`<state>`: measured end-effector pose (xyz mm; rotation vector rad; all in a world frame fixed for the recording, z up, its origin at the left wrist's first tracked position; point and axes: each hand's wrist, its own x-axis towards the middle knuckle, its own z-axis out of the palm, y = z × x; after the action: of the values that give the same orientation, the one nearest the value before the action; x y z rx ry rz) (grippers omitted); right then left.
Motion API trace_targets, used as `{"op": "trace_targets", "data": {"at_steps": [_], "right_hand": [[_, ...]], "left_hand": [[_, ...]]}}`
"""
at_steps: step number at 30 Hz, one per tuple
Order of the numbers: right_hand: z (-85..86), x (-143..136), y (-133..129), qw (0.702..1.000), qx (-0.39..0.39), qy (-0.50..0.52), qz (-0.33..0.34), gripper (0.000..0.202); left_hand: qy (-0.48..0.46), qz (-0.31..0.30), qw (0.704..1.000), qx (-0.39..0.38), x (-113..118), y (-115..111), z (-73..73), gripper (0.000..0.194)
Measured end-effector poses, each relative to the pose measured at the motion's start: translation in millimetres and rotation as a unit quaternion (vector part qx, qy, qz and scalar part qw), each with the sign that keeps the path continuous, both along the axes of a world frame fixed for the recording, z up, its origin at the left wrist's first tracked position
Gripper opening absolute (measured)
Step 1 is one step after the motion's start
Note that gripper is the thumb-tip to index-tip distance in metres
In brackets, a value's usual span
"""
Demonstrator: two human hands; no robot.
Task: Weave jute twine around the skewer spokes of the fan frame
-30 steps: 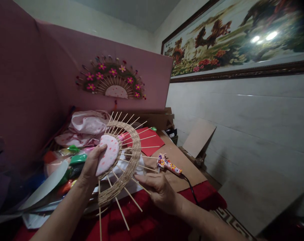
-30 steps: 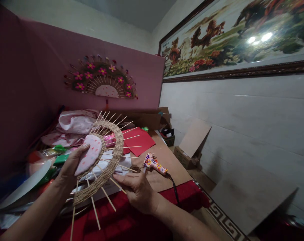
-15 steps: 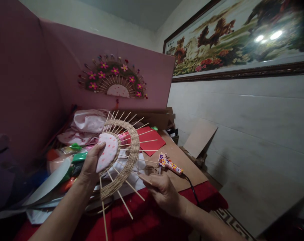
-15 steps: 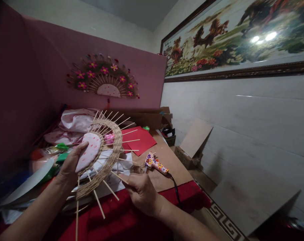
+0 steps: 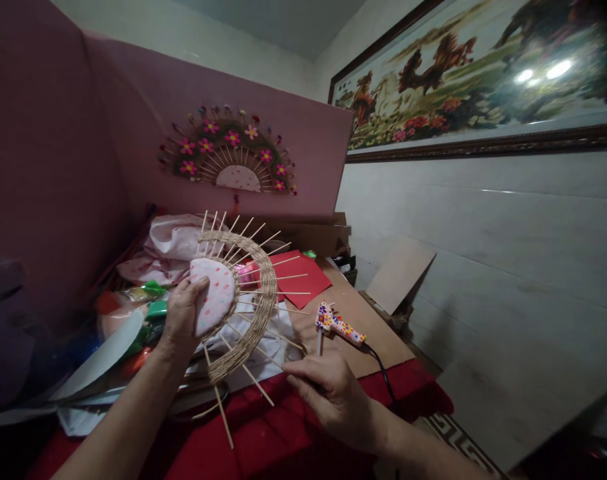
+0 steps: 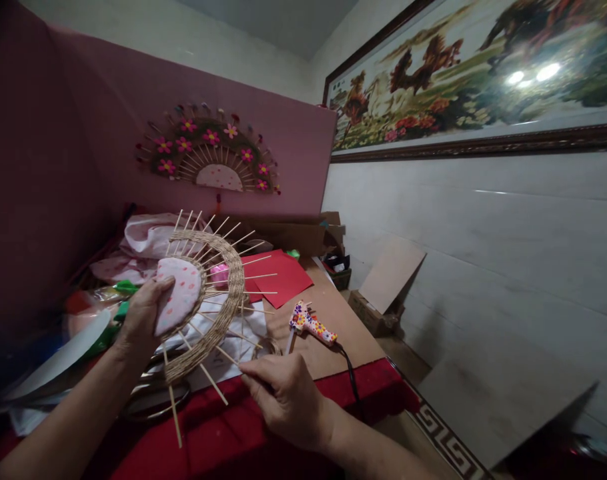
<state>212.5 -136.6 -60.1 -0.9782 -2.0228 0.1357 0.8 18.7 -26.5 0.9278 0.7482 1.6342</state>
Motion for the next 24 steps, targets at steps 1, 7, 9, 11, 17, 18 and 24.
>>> {"op": "trace_targets", "data": {"at_steps": [1,7,9,11,17,18,24], "right_hand": [[1.5,-1.9,-0.8,1.0,0.01,-0.022,0.001,0.022],[10.2,-11.9,1.4,0.985,0.047,-0.165,0.001,0.027],[12.6,-14.8,3.1,0.982,0.048,-0.181,-0.005,0.023],[13.6,-17.5,5.0,0.981,0.044,-0.187,-0.008,0.022],[11.6,-19.6,9.3,0.977,0.063,-0.204,-0.013,0.037],[11.1,-19.0,9.6,0.977,0.062,-0.204,-0.012,0.037],[6.2,-12.0,7.2,0.979,0.025,-0.202,-0.003,0.043]], "left_hand": [[0.002,0.0,1.0,0.004,0.7,-0.5,0.0,0.02],[0.004,0.004,1.0,0.011,6.9,-3.8,-1.5,0.02],[0.013,0.011,1.0,0.013,8.9,-4.9,-1.9,0.021],[0.01,0.021,1.0,0.017,10.4,-5.8,-1.8,0.022],[-0.022,0.054,0.998,0.012,11.2,-7.7,0.9,0.023],[-0.025,0.055,0.998,0.013,11.0,-7.9,1.3,0.022],[-0.028,0.054,0.998,-0.003,8.2,-4.3,-2.1,0.021]]}}
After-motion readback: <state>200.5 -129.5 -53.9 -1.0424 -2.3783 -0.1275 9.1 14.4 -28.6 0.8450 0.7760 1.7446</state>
